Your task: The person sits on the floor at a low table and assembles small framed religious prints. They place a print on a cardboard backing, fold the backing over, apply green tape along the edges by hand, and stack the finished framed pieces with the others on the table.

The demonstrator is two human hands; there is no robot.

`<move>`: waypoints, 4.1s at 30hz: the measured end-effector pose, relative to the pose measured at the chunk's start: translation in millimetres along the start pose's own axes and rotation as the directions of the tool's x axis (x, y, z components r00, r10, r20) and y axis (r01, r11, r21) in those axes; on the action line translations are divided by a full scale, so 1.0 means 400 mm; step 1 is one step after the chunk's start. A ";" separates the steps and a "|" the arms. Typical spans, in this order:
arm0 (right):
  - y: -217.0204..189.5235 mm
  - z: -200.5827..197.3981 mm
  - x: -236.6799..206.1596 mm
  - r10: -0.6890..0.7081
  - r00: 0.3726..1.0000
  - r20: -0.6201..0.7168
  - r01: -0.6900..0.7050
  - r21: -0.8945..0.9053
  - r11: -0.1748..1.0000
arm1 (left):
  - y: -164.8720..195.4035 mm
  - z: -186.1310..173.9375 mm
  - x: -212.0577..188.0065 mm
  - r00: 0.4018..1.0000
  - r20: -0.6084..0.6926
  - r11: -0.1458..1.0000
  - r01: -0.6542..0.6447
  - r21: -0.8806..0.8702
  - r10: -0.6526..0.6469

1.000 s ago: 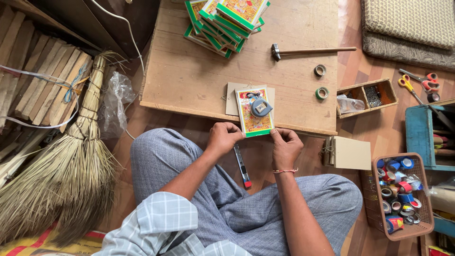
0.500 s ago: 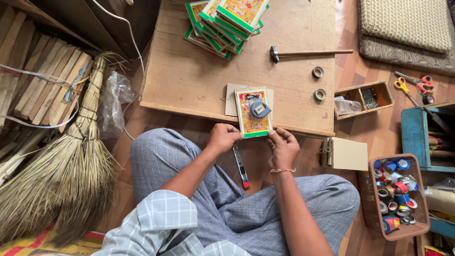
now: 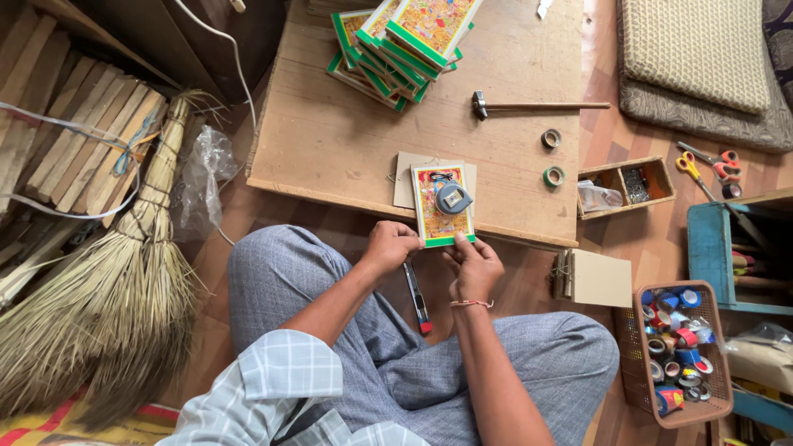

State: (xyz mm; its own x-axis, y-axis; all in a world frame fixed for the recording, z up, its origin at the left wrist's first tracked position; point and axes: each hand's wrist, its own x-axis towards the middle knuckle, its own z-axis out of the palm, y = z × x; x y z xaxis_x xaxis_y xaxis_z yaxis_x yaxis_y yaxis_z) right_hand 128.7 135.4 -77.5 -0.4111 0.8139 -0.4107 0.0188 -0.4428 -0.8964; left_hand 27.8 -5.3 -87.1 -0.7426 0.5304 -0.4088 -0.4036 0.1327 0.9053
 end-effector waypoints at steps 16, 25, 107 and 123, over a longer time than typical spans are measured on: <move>-0.022 -0.063 0.136 0.617 0.767 0.173 -0.639 0.290 0.713 | 0.009 0.006 0.006 0.997 0.078 0.980 0.033 -0.196 -0.018; 0.080 -0.045 -0.048 0.023 0.933 0.358 0.355 -0.931 0.081 | 0.047 0.018 -0.010 0.998 -0.046 0.999 -0.045 -0.023 0.044; -0.225 0.062 0.110 -0.669 0.708 0.227 0.479 -0.850 0.219 | 0.097 0.029 -0.050 0.999 -0.047 0.938 -0.022 -0.346 0.006; -0.146 -0.073 0.117 0.164 0.898 0.409 -0.263 0.199 0.944 | 0.143 -0.075 -0.037 0.933 -0.205 0.822 0.141 -0.551 -0.297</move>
State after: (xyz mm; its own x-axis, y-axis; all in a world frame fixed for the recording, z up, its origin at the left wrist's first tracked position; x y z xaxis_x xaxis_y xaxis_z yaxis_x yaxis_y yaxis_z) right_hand 135.2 210.3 -49.1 -0.7386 0.5041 -0.4477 -0.0553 -0.7070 -0.7050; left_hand -0.4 -30.6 -32.7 -0.6822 0.2838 -0.6738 -0.7311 -0.2776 0.6233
